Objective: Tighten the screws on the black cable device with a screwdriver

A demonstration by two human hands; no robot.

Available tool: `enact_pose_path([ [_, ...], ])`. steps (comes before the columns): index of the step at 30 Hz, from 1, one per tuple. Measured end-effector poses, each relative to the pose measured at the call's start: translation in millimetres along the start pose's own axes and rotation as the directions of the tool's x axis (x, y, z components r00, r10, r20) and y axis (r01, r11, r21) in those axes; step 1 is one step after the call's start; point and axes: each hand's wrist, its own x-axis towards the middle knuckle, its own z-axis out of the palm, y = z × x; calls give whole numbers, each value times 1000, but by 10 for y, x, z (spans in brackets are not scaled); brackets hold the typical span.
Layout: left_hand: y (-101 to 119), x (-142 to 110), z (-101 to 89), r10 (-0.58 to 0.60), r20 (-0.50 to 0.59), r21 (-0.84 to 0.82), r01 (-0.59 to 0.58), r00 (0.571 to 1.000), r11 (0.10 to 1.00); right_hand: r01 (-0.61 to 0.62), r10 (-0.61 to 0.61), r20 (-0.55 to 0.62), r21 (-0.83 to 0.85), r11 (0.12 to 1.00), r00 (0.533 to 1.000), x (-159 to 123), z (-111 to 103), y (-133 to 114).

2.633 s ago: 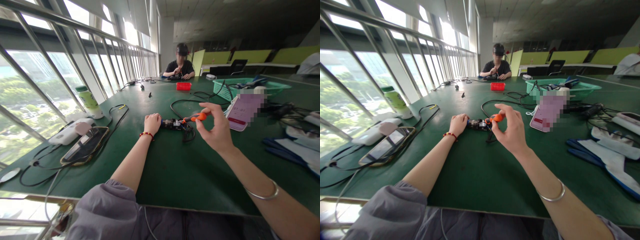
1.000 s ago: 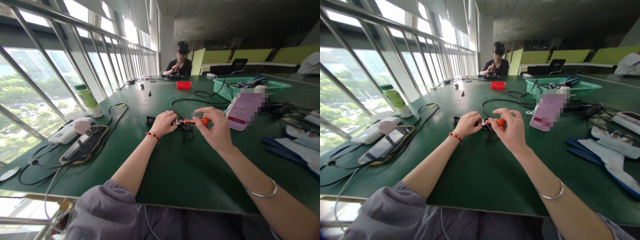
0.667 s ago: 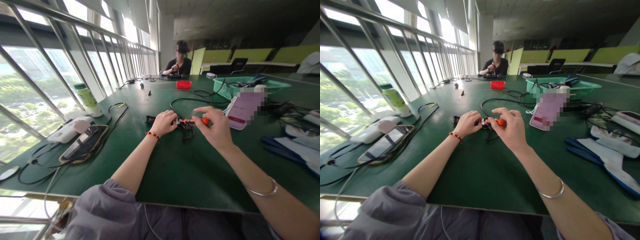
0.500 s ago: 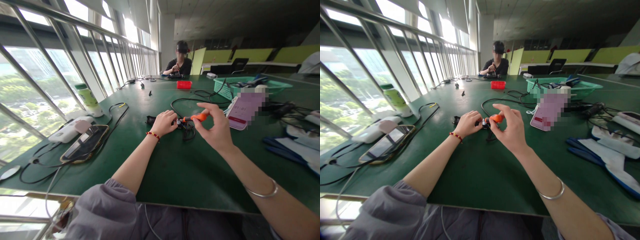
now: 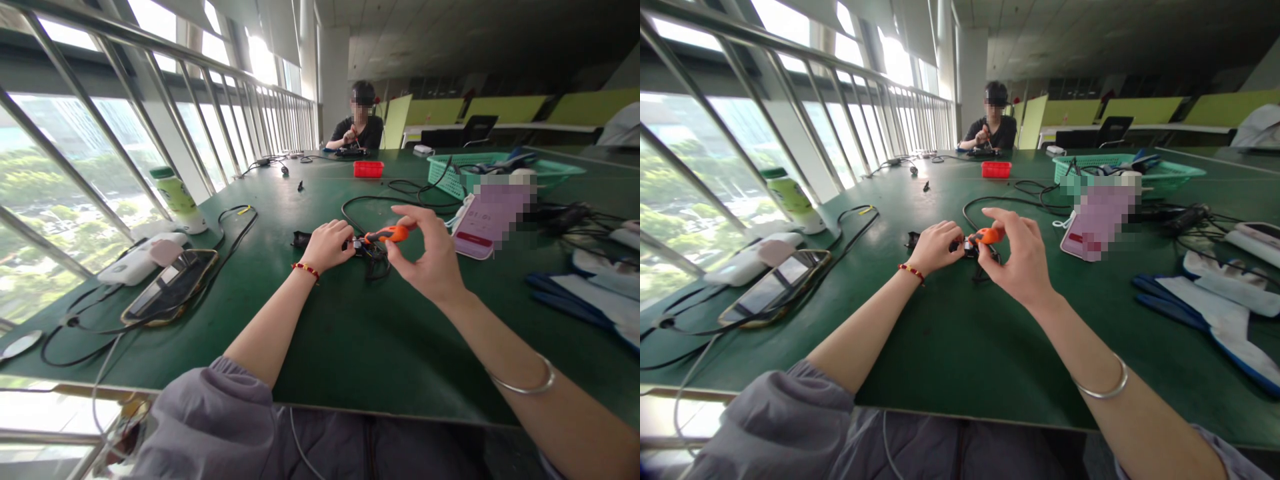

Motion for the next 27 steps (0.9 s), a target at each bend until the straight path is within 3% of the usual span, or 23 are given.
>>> enact_pose_path([
  [5,-3,-1,6,16,-12,13,-16,1000,1000,-63,65,62,-37,997,996,-7,2,1],
  [12,-9,-1,12,35,-44,19,-35,998,999,55,-55,10,-29,998,998,-3,5,1],
  [16,-19,-6,25,52,-67,23,-51,996,998,22,-19,66,-44,999,998,-21,18,4],
  [23,-17,-5,17,41,-58,30,-39,997,999,52,-52,1,-4,999,999,-4,11,-3],
  [27,-15,-6,19,49,-58,28,-47,997,999,22,-20,36,-44,999,999,-10,18,6],
])
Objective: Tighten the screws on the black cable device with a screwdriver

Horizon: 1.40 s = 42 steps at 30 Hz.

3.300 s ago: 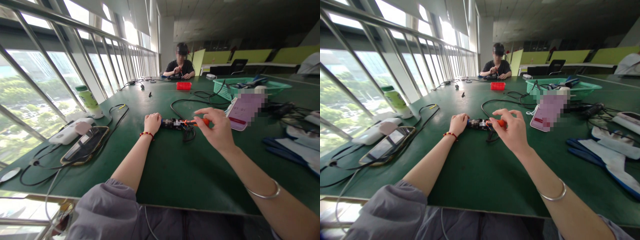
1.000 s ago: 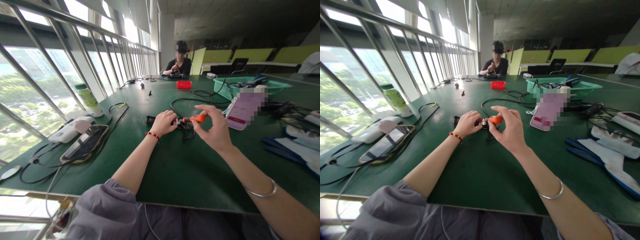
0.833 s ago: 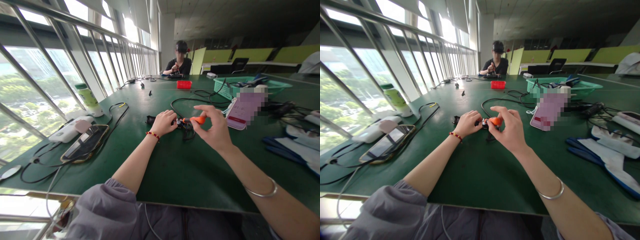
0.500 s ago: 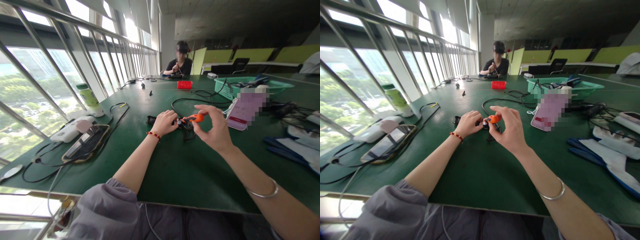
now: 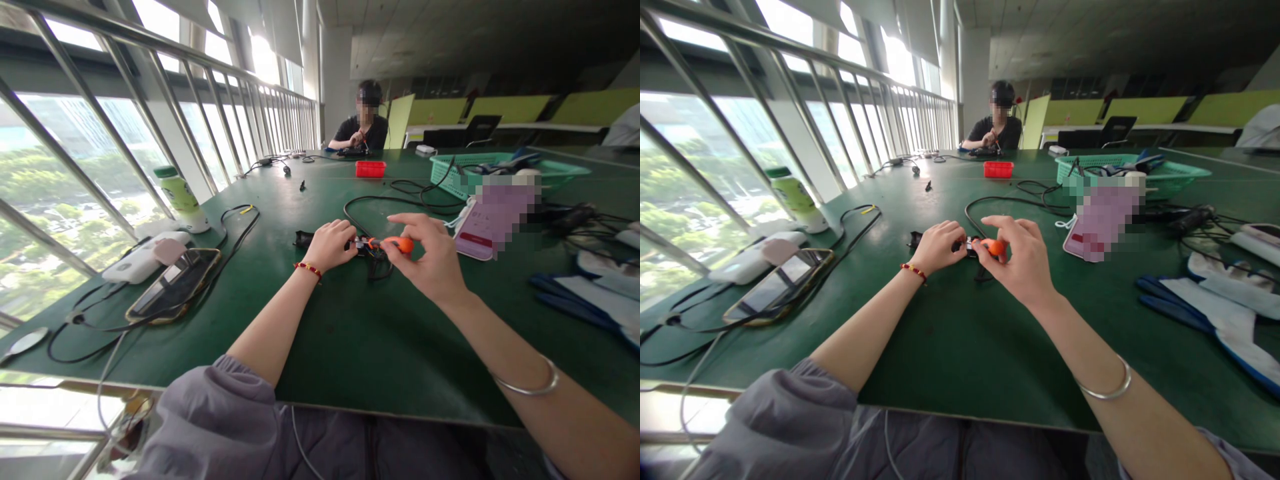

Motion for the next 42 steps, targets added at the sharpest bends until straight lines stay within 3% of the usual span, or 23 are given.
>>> enact_pose_path([
  [7,2,3,6,3,-5,4,-3,1000,1000,10,-9,-35,40,999,999,-6,-4,3],
  [14,0,7,3,5,8,6,-5,1000,1000,-61,60,18,3,998,998,-3,2,-4],
  [19,3,9,0,3,17,3,-3,1000,1000,-4,7,-46,53,999,999,-4,2,6],
  [25,6,5,1,7,1,10,-7,1000,1000,-77,77,45,-2,997,996,-5,-2,-12],
  [31,7,7,0,2,7,6,-2,1000,1000,-40,41,-19,77,996,999,-9,5,1],
  [38,5,6,-5,-3,26,-8,3,1000,1000,-121,121,14,19,992,993,-15,12,-5],
  [42,8,6,-7,0,26,-9,0,1000,1000,-72,75,-31,82,994,997,-13,11,8],
])
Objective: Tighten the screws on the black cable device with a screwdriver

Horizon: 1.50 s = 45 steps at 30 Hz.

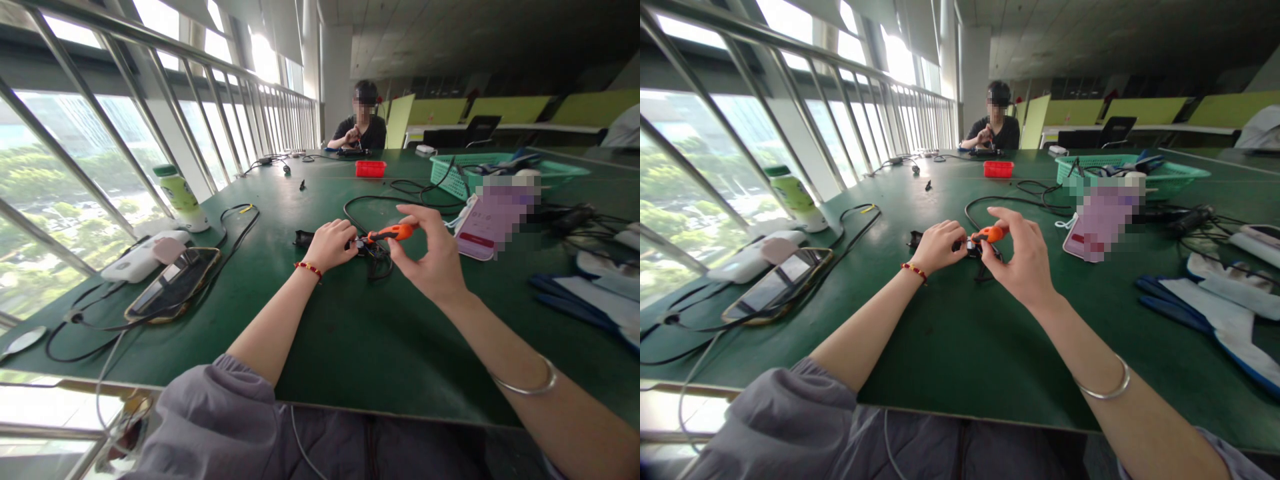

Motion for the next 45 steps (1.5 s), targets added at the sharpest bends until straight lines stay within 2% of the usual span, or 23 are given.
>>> enact_pose_path([
  [7,6,0,7,-1,-7,11,1,1000,1000,-47,51,78,-55,997,996,-4,-7,-23],
  [11,1,0,8,-1,-13,15,1,1000,1000,8,-9,26,10,1000,1000,-2,1,-19],
  [14,1,0,6,-1,-14,14,1,1000,1000,47,-46,34,-21,999,998,8,-5,-21],
  [18,3,1,6,-5,-4,1,5,1000,1000,-27,35,96,-90,996,995,8,-17,-26],
  [21,1,0,9,-5,-2,-1,5,1000,1000,-54,59,71,-69,996,996,0,-14,-16],
  [26,-9,-1,19,3,-13,3,-3,1000,1000,35,-35,10,-7,999,999,1,3,8],
  [32,5,10,7,-6,3,-1,6,1000,1000,-60,62,47,-29,998,997,-11,12,28],
  [45,6,20,19,-11,-2,24,11,1000,1000,-177,181,104,-47,983,978,-3,7,21],
])
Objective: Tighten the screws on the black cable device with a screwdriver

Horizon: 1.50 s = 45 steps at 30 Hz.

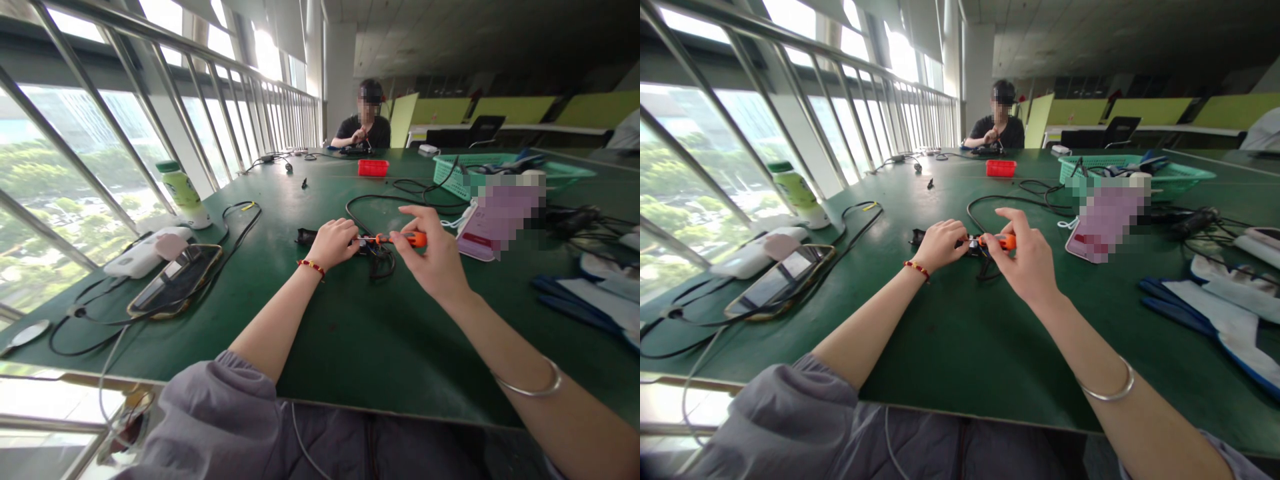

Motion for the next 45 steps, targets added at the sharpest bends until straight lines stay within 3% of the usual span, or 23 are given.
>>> enact_pose_path([
  [6,-4,2,-20,-6,32,-8,6,999,1000,-88,88,37,-3,996,995,1,-36,-26],
  [14,-23,-25,3,-2,44,-29,4,999,1000,67,-68,-78,-19,998,995,0,10,4],
  [20,-58,-62,110,-92,191,-24,99,977,995,-51,50,-8,-19,999,999,-11,-19,-27],
  [23,-60,-64,127,-107,229,-19,115,967,993,-43,43,-12,-22,999,999,-6,-31,-33],
  [30,-66,-57,122,-109,230,-18,116,967,993,84,-81,-94,31,996,992,-2,-7,-28],
  [37,-17,-57,135,-151,201,-13,157,968,987,85,-85,-15,-32,996,996,-8,-13,-65],
  [45,36,-53,128,-197,180,-11,202,964,979,134,-133,-90,3,991,987,-5,-11,-40],
])
